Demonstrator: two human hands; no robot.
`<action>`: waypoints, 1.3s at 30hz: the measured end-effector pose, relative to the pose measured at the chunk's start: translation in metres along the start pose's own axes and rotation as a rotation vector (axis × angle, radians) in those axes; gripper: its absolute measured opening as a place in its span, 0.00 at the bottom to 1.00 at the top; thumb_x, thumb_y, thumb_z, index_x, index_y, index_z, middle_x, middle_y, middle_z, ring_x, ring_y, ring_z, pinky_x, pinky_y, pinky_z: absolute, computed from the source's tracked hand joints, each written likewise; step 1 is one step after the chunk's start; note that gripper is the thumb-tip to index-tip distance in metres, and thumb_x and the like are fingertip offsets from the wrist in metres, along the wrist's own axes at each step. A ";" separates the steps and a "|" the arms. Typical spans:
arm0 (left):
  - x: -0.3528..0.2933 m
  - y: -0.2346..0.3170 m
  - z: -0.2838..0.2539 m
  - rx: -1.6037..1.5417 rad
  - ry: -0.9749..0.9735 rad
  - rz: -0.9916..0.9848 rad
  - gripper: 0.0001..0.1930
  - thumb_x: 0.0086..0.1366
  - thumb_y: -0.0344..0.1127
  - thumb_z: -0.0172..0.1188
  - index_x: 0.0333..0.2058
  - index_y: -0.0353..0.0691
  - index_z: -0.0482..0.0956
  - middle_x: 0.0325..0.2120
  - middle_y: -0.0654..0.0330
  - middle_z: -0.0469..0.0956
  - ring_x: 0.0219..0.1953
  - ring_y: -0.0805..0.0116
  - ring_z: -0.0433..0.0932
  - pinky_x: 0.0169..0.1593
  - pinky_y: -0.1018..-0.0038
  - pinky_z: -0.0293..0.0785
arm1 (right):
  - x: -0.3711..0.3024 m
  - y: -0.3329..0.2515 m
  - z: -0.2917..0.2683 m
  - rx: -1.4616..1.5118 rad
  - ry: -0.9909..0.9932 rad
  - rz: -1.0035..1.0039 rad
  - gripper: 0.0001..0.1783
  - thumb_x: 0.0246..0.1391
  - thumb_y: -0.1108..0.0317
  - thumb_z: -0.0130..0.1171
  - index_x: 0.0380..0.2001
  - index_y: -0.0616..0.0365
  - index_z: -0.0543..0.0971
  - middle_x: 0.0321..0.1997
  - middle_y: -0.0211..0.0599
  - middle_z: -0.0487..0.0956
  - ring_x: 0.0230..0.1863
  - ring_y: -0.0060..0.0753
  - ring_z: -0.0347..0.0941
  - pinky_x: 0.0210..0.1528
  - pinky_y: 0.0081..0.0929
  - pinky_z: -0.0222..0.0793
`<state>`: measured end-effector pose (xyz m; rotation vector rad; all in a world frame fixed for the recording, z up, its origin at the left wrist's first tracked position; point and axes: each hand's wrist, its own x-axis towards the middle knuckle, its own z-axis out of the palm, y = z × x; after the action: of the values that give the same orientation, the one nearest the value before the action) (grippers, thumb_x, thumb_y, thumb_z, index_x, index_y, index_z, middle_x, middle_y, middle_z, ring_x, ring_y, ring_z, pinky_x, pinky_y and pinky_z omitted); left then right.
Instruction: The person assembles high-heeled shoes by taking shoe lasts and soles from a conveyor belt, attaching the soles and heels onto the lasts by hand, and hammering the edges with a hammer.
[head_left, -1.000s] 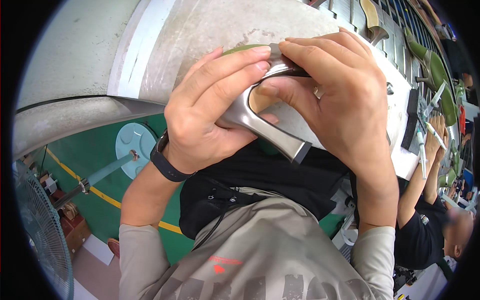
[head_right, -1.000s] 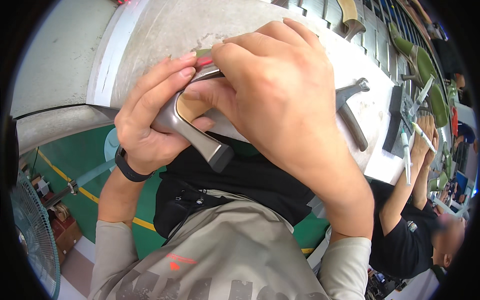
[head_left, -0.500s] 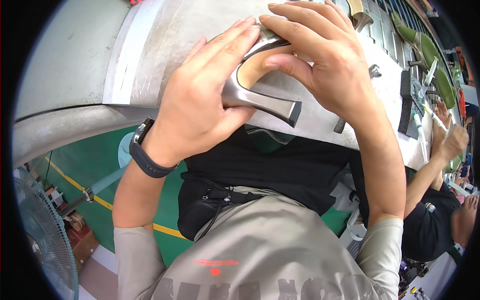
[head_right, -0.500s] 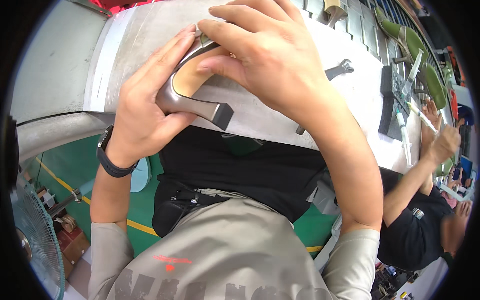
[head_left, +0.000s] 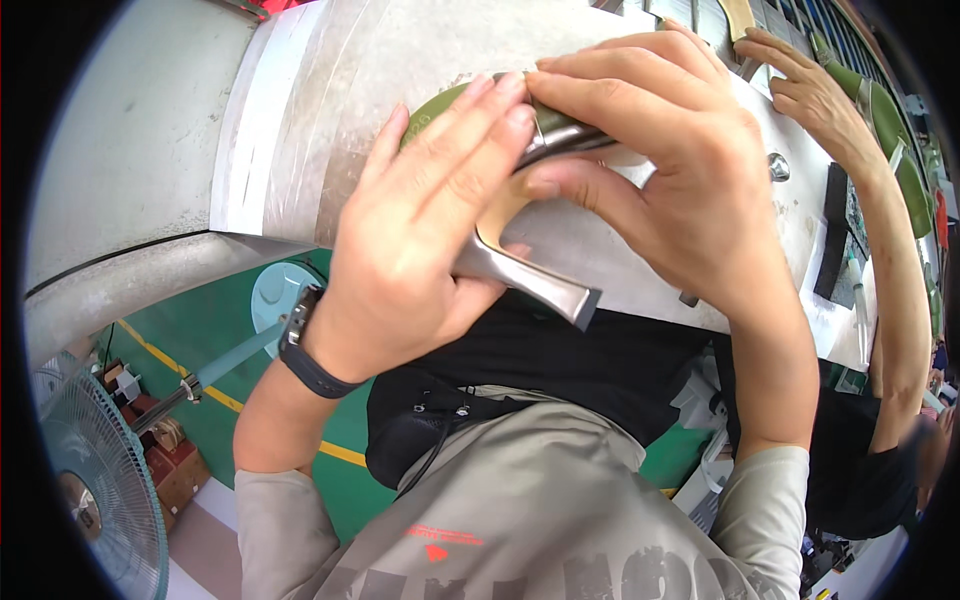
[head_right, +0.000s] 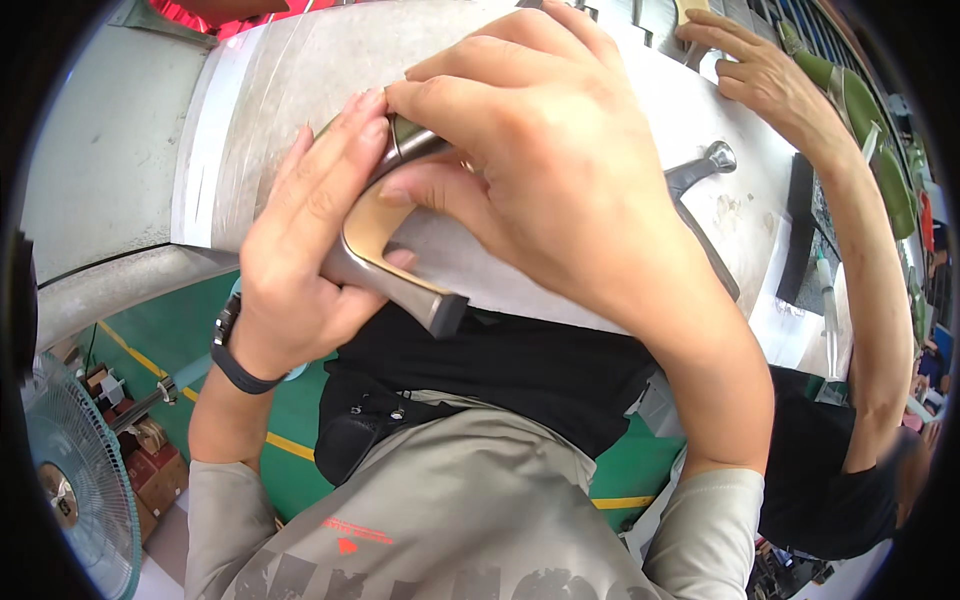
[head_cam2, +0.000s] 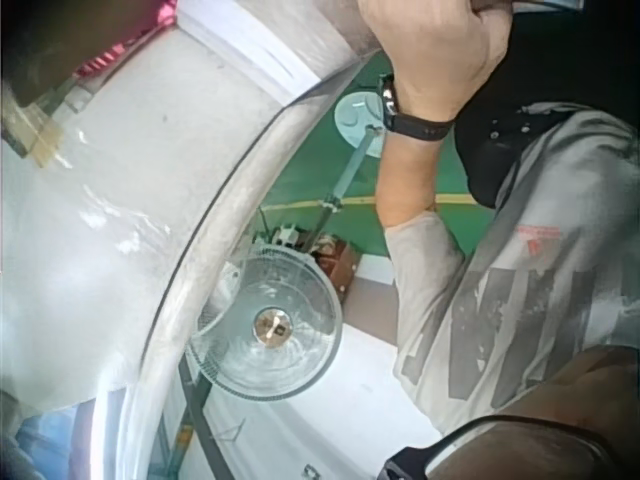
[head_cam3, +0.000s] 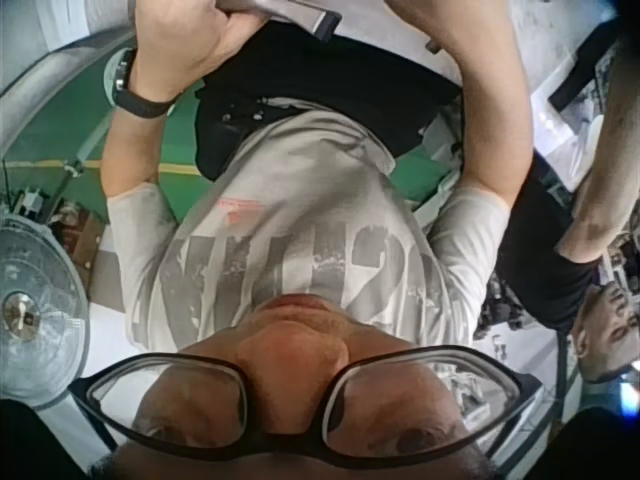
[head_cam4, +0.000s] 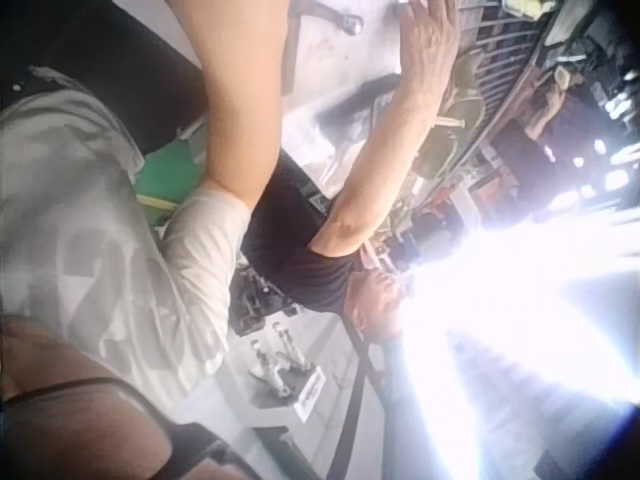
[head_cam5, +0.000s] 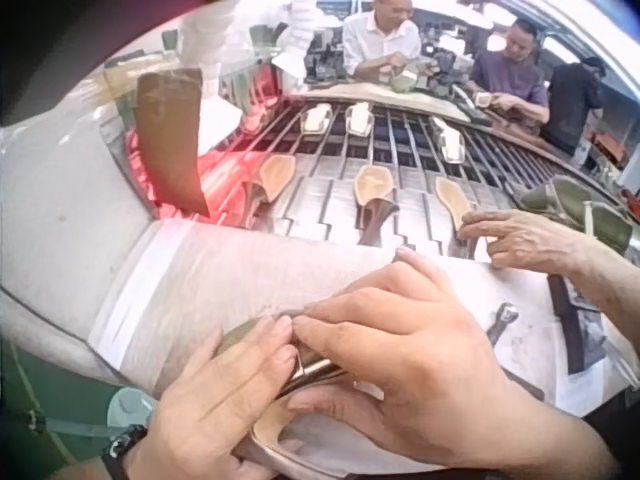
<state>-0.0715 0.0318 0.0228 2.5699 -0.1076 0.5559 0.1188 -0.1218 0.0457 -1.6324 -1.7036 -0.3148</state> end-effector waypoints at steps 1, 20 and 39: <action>-0.004 0.001 0.007 0.048 0.040 0.035 0.44 0.52 0.32 0.77 0.69 0.33 0.70 0.68 0.41 0.72 0.70 0.42 0.71 0.70 0.42 0.62 | 0.010 -0.001 -0.009 0.033 -0.120 0.035 0.27 0.44 0.57 0.79 0.48 0.57 0.85 0.45 0.35 0.84 0.47 0.42 0.79 0.54 0.47 0.70; 0.055 -0.017 0.004 -0.251 -0.031 -0.088 0.37 0.61 0.39 0.73 0.65 0.29 0.72 0.62 0.42 0.75 0.64 0.47 0.75 0.67 0.62 0.70 | -0.108 -0.029 -0.051 -0.428 0.065 0.716 0.27 0.51 0.80 0.64 0.57 0.60 0.82 0.53 0.52 0.76 0.50 0.52 0.78 0.54 0.42 0.75; 0.055 -0.019 0.006 -0.288 -0.043 -0.120 0.38 0.58 0.37 0.72 0.66 0.29 0.71 0.65 0.42 0.73 0.67 0.46 0.72 0.70 0.61 0.65 | -0.052 -0.044 -0.074 0.354 0.251 0.713 0.22 0.51 0.70 0.75 0.49 0.63 0.85 0.45 0.39 0.81 0.43 0.27 0.76 0.44 0.23 0.71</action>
<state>-0.0157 0.0464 0.0314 2.2910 -0.0432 0.4079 0.0985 -0.2157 0.0768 -1.7191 -0.8514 0.1244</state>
